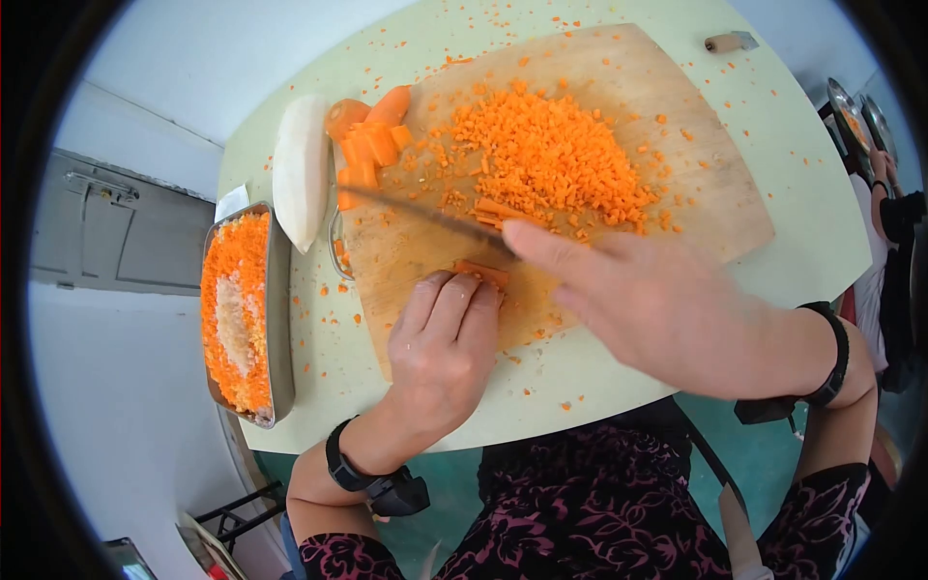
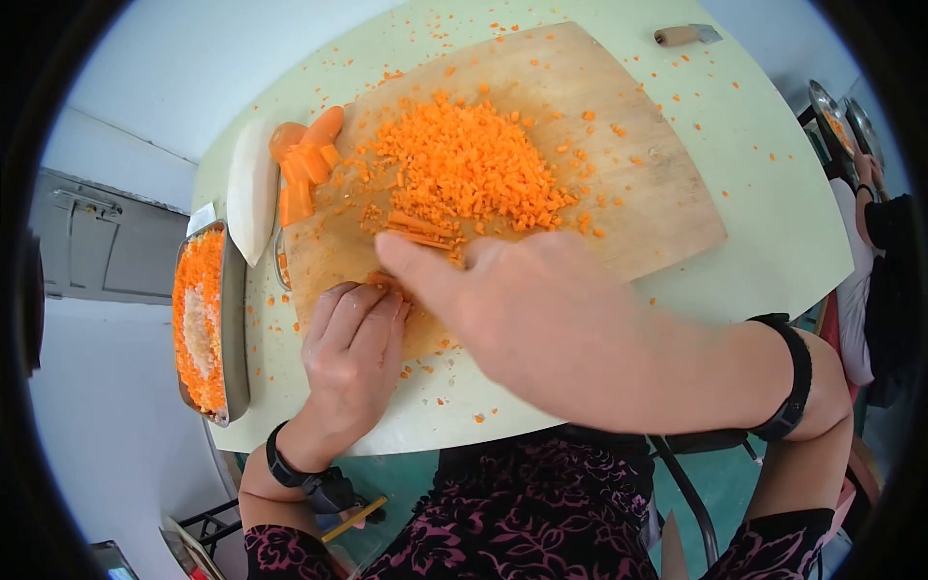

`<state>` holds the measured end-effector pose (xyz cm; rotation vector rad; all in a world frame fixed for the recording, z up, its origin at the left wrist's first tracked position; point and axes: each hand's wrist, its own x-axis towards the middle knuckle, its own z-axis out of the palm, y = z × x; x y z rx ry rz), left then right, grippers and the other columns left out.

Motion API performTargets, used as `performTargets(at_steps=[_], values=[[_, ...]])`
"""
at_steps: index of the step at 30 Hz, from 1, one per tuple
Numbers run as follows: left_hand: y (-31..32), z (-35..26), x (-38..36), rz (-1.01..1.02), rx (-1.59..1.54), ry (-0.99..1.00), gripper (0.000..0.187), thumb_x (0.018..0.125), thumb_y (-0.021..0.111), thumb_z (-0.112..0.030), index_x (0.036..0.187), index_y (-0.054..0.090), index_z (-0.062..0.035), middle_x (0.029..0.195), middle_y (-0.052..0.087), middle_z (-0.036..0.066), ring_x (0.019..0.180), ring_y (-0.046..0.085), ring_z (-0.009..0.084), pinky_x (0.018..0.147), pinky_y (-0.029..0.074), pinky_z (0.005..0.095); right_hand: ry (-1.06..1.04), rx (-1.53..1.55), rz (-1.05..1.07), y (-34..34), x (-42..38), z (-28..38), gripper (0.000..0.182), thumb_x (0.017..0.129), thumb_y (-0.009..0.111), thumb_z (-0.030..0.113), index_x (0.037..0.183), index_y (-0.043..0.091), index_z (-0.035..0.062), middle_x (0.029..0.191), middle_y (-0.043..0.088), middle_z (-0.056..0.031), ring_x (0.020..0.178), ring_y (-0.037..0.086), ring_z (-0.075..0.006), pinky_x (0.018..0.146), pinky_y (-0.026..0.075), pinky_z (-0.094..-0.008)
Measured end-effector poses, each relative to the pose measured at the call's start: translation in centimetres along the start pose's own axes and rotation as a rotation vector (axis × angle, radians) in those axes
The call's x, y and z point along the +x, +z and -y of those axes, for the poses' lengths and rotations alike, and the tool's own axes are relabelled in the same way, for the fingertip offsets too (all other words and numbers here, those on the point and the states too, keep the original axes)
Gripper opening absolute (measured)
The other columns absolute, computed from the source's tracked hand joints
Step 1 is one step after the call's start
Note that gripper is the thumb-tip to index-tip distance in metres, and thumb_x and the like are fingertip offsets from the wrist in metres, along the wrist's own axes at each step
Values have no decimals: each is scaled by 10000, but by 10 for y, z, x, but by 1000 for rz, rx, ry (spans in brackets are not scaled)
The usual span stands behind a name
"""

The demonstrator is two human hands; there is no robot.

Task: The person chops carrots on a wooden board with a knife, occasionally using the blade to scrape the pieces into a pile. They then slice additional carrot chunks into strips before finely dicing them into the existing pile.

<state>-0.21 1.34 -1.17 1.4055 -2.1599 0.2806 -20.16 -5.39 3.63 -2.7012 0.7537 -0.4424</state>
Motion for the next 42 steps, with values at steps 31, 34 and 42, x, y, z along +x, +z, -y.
performTargets(at_steps=[31,34,42], values=[[-3,0,-5,80,33,23,242,656,636,17,892,620,72,931,587,183,832,581,320,704,513,363,-64,-115,77,-20,-25,11,627,700,644,63,1311,517,123,621,464,-37,494,526,-168,391,404,-308],[-3,2,-7,92,12,28,245,670,628,18,907,620,81,959,587,195,844,579,330,716,515,368,-94,-146,101,-25,-29,13,618,686,646,56,1293,537,98,608,435,-16,464,479,-138,366,376,-288],[-1,1,-7,77,-2,-1,309,627,594,20,927,616,89,959,575,189,876,576,336,726,518,372,-83,-139,211,-35,-15,16,638,692,634,46,1316,502,58,593,414,-34,481,489,-167,388,384,-300]])
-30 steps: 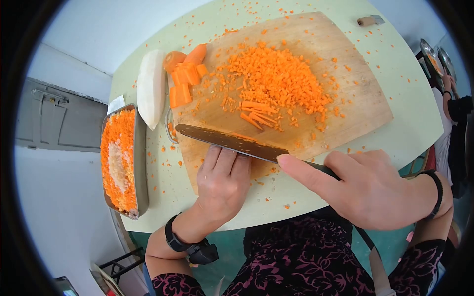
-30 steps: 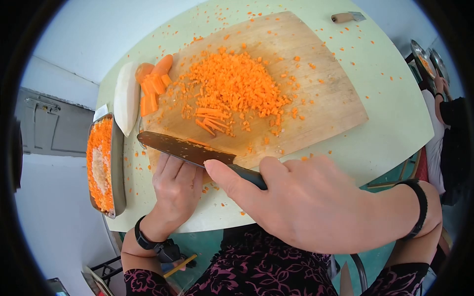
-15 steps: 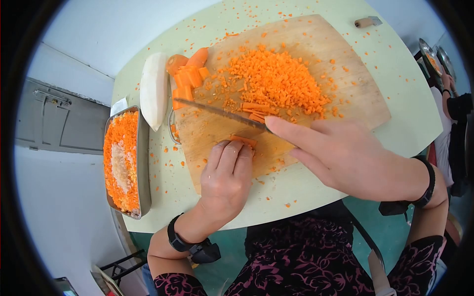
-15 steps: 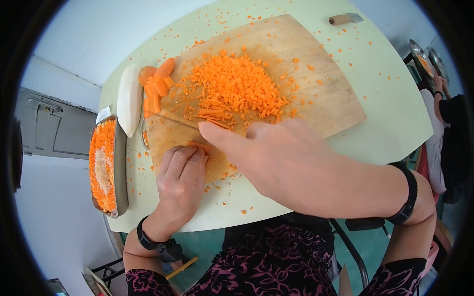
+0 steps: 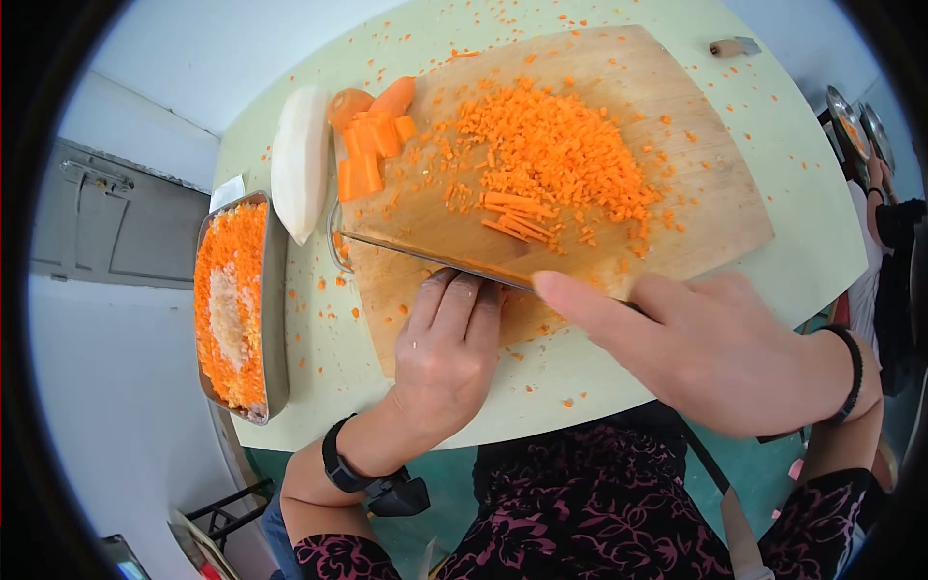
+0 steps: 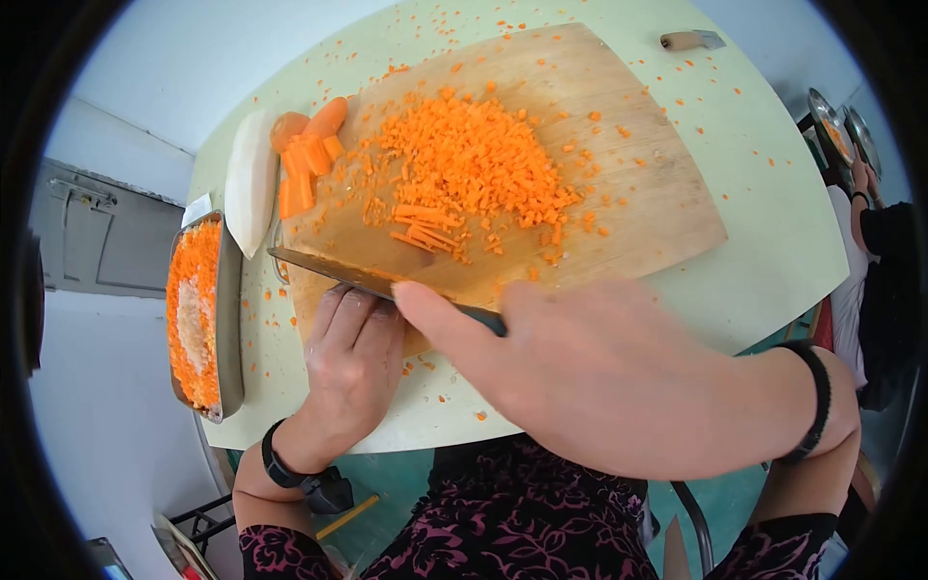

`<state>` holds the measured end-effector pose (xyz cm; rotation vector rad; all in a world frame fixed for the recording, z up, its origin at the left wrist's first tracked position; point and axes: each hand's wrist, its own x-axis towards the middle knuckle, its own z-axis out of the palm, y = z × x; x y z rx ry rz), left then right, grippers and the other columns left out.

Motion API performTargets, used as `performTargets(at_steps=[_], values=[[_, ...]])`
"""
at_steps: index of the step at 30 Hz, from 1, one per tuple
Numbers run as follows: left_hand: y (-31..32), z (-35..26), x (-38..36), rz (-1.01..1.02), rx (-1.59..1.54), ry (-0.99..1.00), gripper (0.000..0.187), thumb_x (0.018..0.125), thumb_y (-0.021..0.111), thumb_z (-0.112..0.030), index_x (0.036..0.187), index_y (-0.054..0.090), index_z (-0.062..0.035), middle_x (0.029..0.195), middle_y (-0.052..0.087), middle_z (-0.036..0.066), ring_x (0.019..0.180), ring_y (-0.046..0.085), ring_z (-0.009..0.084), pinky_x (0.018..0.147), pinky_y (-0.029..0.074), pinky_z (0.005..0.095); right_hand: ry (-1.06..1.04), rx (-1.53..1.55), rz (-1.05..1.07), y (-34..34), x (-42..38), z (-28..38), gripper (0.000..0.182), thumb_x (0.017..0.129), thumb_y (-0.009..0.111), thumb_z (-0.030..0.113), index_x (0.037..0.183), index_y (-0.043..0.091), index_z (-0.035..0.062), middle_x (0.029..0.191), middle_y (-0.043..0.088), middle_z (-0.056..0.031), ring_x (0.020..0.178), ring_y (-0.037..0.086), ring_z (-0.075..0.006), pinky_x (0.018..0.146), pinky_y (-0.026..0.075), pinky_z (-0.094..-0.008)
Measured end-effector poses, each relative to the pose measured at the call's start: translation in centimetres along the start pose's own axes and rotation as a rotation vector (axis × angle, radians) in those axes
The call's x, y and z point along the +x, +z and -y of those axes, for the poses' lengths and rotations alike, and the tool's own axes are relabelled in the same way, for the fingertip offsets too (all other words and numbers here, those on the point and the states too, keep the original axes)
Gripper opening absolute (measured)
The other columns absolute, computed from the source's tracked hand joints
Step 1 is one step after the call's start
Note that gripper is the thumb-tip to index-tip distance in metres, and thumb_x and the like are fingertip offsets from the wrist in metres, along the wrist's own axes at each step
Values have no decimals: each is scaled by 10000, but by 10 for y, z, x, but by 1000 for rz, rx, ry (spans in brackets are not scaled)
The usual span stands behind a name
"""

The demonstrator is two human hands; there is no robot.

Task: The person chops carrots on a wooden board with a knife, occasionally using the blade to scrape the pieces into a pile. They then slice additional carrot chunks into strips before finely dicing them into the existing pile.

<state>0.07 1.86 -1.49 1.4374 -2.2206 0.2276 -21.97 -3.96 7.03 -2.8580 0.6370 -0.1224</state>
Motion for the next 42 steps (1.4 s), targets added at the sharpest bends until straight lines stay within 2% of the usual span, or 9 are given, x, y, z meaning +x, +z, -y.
performTargets(at_steps=[5,8,14,20,26,29,32,38,42], values=[[-2,-2,-2,19,49,11,322,638,592,9,950,605,89,947,565,178,884,576,328,718,519,363,6,85,-108,24,26,-4,630,747,640,61,1349,455,74,616,480,-88,534,556,-258,453,437,-349],[-4,-3,0,17,77,17,328,646,589,2,962,602,88,954,564,177,891,578,320,714,520,358,89,188,-209,27,28,-12,570,788,644,91,1331,471,97,653,528,-105,568,577,-271,463,452,-351],[-3,-3,-3,24,77,-2,302,669,598,-1,957,611,88,959,569,176,887,583,317,712,521,362,65,103,-71,7,6,-2,564,788,658,106,1324,483,120,664,547,-78,566,583,-241,448,451,-344],[0,-2,-3,-8,37,7,262,672,616,8,922,620,88,944,572,179,855,587,327,701,523,367,23,-3,-41,5,-8,4,612,755,654,81,1338,469,86,629,474,-21,498,517,-179,401,415,-301],[-2,-4,-3,12,38,-18,242,667,613,13,899,616,82,914,567,172,834,585,320,676,522,357,21,93,-1,4,0,5,665,723,611,43,1363,431,66,624,472,-55,482,510,-199,395,408,-311],[-4,-6,-2,27,52,-36,224,668,612,10,883,613,73,906,567,157,830,580,304,663,518,358,-3,141,-58,15,15,8,644,740,588,26,1362,427,70,626,497,-85,499,540,-241,418,421,-345],[-2,-7,-1,-26,40,-57,187,675,626,26,860,621,53,876,583,133,803,578,289,658,507,356,-29,69,-197,20,24,4,476,782,533,42,1244,488,-66,654,573,-139,516,575,-284,472,459,-364],[-2,-7,4,-87,20,-42,122,709,663,35,831,652,27,838,620,109,763,587,272,666,494,348,166,185,-216,27,39,3,408,824,559,86,1214,518,-27,729,619,-197,672,632,-313,563,491,-416],[-1,-3,0,-50,3,-59,113,714,634,9,825,649,25,853,615,128,802,586,292,685,497,362,209,274,-504,53,50,-14,429,828,650,180,1232,550,75,758,647,-162,675,623,-337,624,495,-406]])
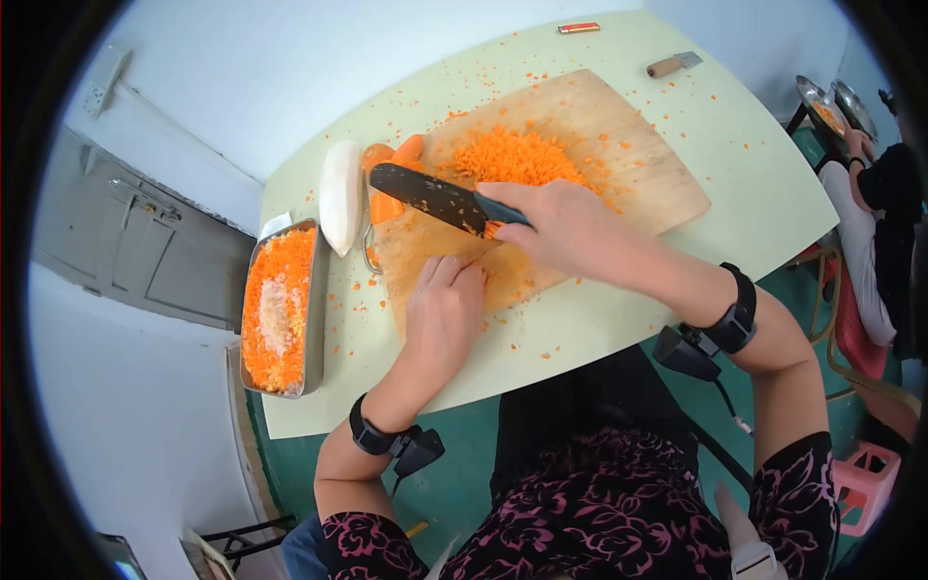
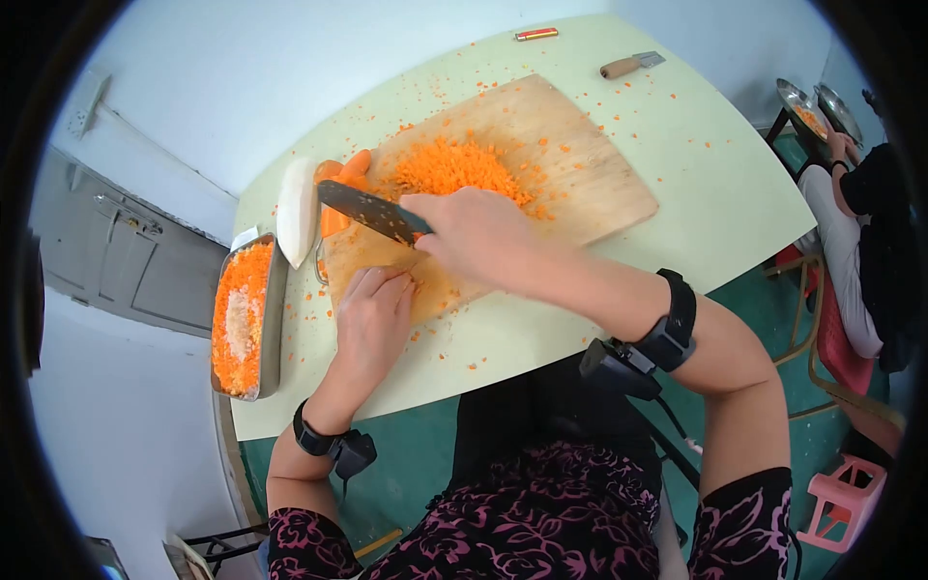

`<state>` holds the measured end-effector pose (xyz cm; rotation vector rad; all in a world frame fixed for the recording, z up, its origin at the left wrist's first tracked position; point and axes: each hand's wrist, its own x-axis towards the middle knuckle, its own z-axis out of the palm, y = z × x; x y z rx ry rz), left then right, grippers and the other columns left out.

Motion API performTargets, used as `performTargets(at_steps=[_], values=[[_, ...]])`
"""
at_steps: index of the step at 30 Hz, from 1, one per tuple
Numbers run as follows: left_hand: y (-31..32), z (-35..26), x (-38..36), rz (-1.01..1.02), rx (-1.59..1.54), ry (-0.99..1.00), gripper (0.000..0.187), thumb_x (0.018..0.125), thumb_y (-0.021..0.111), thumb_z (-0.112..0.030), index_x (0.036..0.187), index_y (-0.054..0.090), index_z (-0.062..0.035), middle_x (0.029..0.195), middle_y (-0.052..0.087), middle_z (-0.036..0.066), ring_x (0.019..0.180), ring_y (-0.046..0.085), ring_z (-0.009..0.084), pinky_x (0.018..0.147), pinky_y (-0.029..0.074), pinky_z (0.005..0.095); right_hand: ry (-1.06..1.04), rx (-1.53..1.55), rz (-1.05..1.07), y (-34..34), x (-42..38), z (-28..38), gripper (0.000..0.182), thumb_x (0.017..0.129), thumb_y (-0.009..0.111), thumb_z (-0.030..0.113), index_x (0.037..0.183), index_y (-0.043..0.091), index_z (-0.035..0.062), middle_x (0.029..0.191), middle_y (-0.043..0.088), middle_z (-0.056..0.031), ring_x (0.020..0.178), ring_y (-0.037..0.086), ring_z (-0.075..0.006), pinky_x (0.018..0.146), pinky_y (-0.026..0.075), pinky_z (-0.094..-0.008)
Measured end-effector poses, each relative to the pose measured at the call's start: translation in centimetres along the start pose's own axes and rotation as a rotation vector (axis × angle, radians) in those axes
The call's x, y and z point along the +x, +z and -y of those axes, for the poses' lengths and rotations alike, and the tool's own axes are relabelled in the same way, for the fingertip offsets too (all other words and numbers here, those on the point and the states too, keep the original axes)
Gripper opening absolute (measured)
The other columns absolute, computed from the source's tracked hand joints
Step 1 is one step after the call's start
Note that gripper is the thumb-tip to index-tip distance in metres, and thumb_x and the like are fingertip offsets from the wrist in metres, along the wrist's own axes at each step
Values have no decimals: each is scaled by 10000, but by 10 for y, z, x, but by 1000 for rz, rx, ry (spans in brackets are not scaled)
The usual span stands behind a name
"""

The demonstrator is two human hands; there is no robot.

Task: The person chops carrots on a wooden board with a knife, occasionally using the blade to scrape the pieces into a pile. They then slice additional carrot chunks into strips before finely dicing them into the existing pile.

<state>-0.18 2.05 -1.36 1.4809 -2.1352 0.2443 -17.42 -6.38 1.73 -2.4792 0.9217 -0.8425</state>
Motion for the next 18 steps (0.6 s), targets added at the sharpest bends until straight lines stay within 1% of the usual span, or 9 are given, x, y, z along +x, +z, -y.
performTargets(at_steps=[1,4,7,8,11,14,16,17,18], values=[[0,0,0,3,-14,-9,118,714,619,1,827,646,24,861,611,136,820,584,302,694,499,367,12,28,-5,-1,1,-5,422,827,653,182,1225,559,76,784,654,-162,693,628,-335,638,500,-400],[-2,8,4,25,-115,-105,95,736,647,-26,820,664,15,873,628,116,833,598,302,702,499,377,24,36,41,-11,-3,-5,405,832,651,180,1216,574,76,845,664,-169,737,639,-325,666,507,-385],[-6,17,9,-9,-86,-245,106,744,670,-40,836,674,13,906,630,119,853,603,311,719,501,382,73,30,105,-23,-7,13,402,840,643,175,1221,569,73,883,665,-174,760,645,-315,673,508,-375],[-7,18,10,-28,-77,-237,116,742,670,-36,846,673,15,912,628,123,857,601,313,726,500,381,98,32,128,-27,-8,18,403,842,641,174,1224,565,71,894,665,-174,765,647,-312,673,508,-372],[-7,19,10,-76,-58,-216,146,739,669,-28,877,669,21,928,623,132,870,598,318,743,498,381,84,155,-24,-20,-6,15,402,854,626,166,1235,553,60,877,666,-162,719,645,-291,675,506,-360],[-7,22,13,-87,-62,-155,175,738,672,-29,904,663,26,935,621,138,884,594,317,753,495,381,22,227,-158,-20,-1,6,402,868,616,156,1249,544,49,770,650,-121,577,616,-214,585,498,-316],[-7,26,19,-71,-65,-72,192,735,676,-30,917,659,29,933,621,139,892,592,312,757,494,383,274,475,34,-32,1,3,403,871,609,167,1253,542,56,742,628,-108,534,603,-191,516,480,-313],[-5,28,22,-20,-84,-94,185,735,674,-27,911,660,28,920,621,142,882,594,308,752,493,382,400,595,131,-37,1,1,404,872,605,172,1255,541,59,727,617,-102,512,596,-179,481,471,-312],[-3,31,25,29,-104,-116,178,735,672,-24,906,661,27,908,622,145,872,596,305,747,493,381,408,689,119,-37,0,-3,407,876,606,169,1261,537,57,710,593,-76,487,567,-146,455,452,-287]])
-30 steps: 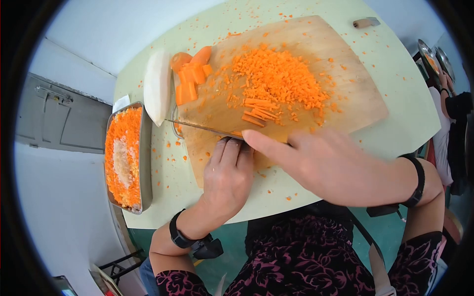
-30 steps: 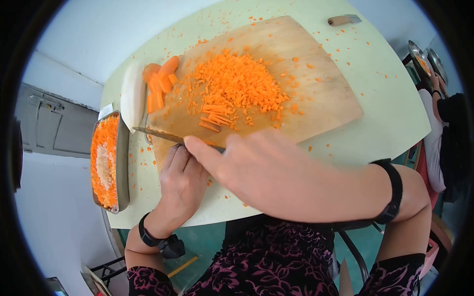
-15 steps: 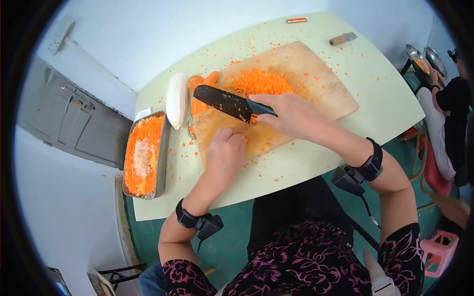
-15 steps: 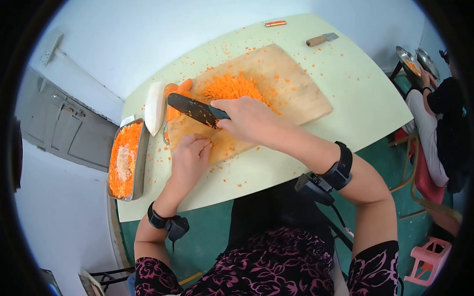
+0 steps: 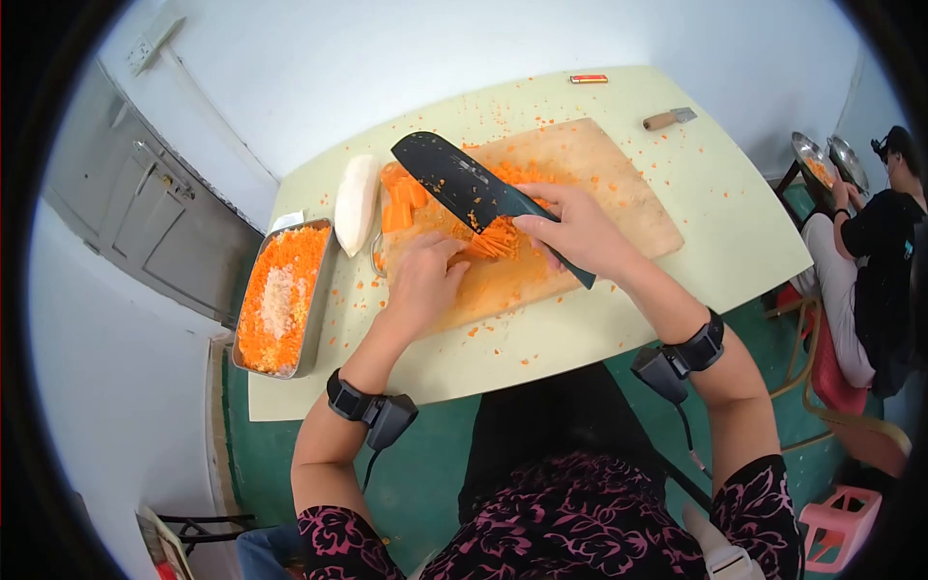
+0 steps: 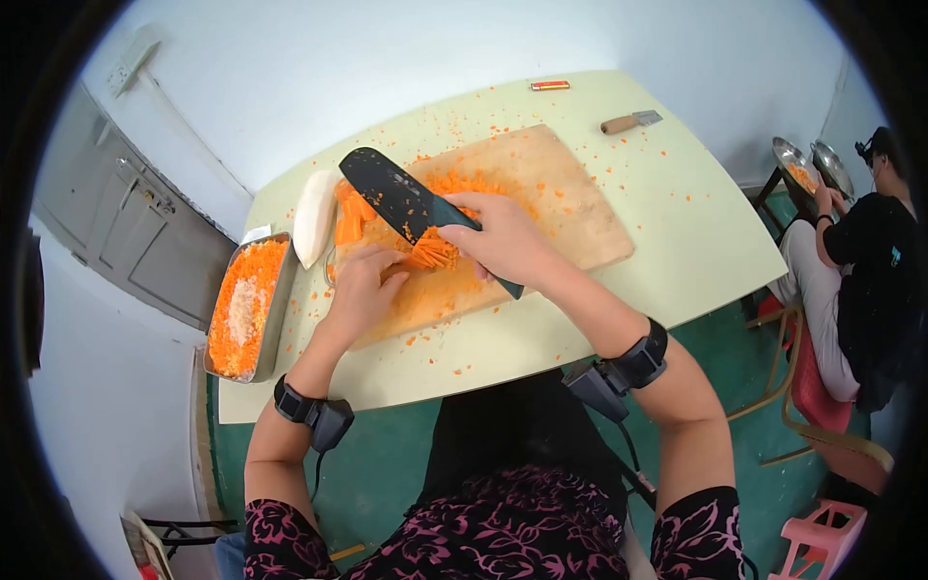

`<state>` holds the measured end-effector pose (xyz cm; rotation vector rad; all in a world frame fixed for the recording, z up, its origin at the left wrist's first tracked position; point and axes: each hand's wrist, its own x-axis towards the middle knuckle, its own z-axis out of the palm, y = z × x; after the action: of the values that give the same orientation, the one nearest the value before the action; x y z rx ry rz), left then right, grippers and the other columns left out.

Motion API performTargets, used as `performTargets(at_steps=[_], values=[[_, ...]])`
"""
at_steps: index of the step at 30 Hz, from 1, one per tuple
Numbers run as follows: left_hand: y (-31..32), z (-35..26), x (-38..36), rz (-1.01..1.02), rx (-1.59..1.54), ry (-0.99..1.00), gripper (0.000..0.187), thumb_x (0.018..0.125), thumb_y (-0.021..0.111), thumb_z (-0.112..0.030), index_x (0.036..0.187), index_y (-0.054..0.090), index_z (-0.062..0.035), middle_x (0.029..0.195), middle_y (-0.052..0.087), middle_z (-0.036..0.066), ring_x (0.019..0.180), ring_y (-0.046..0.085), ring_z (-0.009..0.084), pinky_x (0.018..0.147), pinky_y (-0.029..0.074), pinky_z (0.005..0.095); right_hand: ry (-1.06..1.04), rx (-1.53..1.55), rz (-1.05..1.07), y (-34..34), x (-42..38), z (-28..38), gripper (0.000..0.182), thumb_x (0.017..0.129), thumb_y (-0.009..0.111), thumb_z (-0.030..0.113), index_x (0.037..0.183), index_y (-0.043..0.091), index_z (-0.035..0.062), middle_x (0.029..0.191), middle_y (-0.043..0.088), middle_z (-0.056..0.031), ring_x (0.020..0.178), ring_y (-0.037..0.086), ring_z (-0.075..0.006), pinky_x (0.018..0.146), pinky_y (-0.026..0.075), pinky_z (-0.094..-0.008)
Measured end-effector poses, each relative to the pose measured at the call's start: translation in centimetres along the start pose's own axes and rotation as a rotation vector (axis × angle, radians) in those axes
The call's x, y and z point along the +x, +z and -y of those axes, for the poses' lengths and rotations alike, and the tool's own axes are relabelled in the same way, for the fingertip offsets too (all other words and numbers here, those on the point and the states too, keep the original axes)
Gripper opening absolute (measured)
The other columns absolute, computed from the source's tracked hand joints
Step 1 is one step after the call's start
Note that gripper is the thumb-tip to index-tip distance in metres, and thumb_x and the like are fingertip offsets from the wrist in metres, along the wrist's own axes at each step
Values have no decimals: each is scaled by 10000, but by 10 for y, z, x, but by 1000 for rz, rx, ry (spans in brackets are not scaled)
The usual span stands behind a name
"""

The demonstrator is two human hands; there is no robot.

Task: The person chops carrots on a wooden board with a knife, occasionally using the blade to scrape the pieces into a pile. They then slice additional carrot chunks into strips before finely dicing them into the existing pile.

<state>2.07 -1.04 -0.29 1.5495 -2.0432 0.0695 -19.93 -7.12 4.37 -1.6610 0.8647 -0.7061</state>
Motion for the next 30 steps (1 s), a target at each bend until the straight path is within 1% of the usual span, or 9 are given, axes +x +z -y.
performTargets(at_steps=[2,4,7,13,16,19,22,25,30], values=[[0,-1,7,72,-79,-100,162,737,668,-20,893,662,26,881,622,149,850,598,297,732,492,375,6,191,16,-4,5,-17,413,884,609,163,1275,529,55,674,543,-25,437,508,-78,403,415,-238],[-1,-5,11,126,-204,-249,144,740,664,-18,878,664,24,852,621,152,827,600,288,711,490,366,-4,247,6,-8,8,-23,406,884,613,151,1268,531,46,662,531,-15,441,511,-84,406,421,-234],[4,1,12,115,-293,-324,109,746,661,-22,848,662,17,813,618,147,774,601,274,667,483,353,-10,295,7,-12,10,-28,425,887,615,142,1287,510,42,656,538,-9,435,507,-82,398,420,-227],[-1,1,10,97,-212,-215,85,747,661,-10,827,644,16,744,605,125,680,586,244,619,474,342,15,265,57,-12,8,-29,443,889,611,132,1305,490,40,655,538,-7,426,500,-80,388,411,-221],[-1,3,8,114,-280,-260,81,749,659,-6,825,639,15,759,615,121,693,594,235,624,474,333,22,256,58,-13,5,-23,426,882,621,141,1282,514,41,667,535,-16,434,503,-84,397,417,-230],[-11,-2,7,169,-354,-411,78,759,649,-3,836,648,9,803,634,123,726,610,228,633,475,327,16,251,56,-12,6,-27,418,879,626,148,1271,526,42,675,535,-21,438,501,-84,403,417,-234],[-15,-2,9,225,-345,-400,84,770,636,8,851,659,10,831,646,123,745,621,230,647,480,321,18,202,60,-11,4,-28,418,876,625,149,1269,530,43,673,537,-20,438,497,-84,405,407,-234],[-10,5,5,190,-305,-207,99,774,629,17,864,671,8,822,636,123,770,617,244,666,480,321,8,150,70,-7,2,-24,416,868,627,149,1260,539,41,658,536,-16,439,494,-82,412,398,-235],[-6,5,2,158,-261,-112,109,763,633,40,849,681,-6,826,606,100,754,602,239,668,478,313,-24,55,93,-4,-4,-25,411,853,634,146,1240,552,36,659,559,-21,441,491,-79,425,397,-235]])
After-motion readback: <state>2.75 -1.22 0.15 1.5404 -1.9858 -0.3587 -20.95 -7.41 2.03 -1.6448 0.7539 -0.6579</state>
